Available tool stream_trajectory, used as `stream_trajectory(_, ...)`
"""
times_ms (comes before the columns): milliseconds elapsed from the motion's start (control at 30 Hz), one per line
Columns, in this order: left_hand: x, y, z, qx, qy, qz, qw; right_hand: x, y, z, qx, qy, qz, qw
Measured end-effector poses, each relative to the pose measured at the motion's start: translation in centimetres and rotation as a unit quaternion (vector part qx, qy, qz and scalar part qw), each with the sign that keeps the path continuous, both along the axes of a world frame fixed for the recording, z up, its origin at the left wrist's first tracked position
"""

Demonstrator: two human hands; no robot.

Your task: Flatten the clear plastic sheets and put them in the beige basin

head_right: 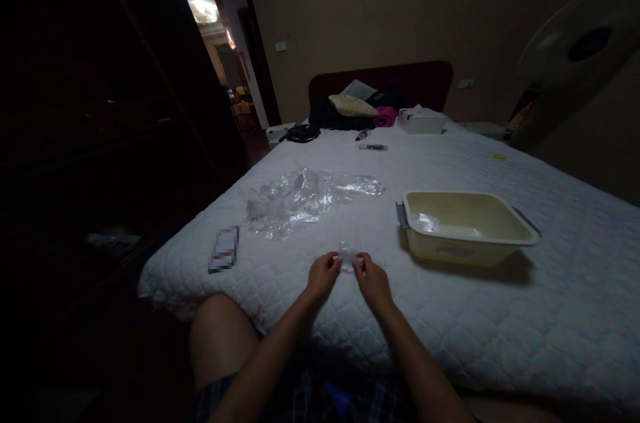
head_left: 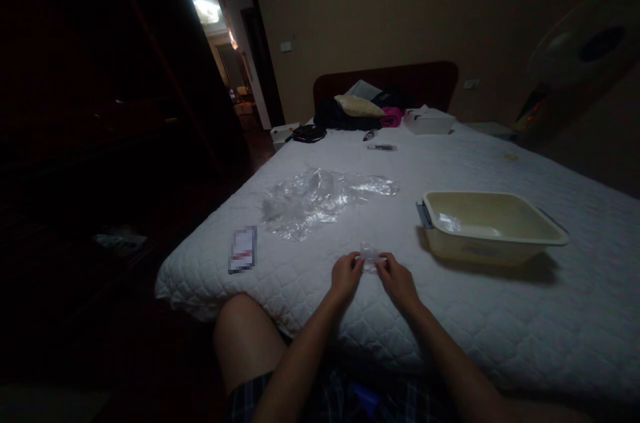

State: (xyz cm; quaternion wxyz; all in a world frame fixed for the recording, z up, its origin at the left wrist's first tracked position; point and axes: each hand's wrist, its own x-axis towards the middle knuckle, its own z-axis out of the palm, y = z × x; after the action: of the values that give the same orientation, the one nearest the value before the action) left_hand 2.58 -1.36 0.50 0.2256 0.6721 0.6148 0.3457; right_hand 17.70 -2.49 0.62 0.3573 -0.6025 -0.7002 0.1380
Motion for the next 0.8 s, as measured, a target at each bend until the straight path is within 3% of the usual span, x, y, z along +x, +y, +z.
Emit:
stream_trajectory(167,0.6,0.0,0.7,0.014,0.053,-0.003,0.998,-0.4,0.5,-0.3,0.006,-0.045,-0.046,0.998)
stream_trajectory(333,0.9,0.0,1.3,-0.033,0.054,0.005,0.998,-0.6,0.5,-0.4,0.016,-0.067,-0.061,0.996)
stream_trajectory(800,0.9,0.7,0.3,-0.024,0.104,0.035,0.994,-0.7,0.2,-0.8,0.042,-0.101,-0.06,0.992)
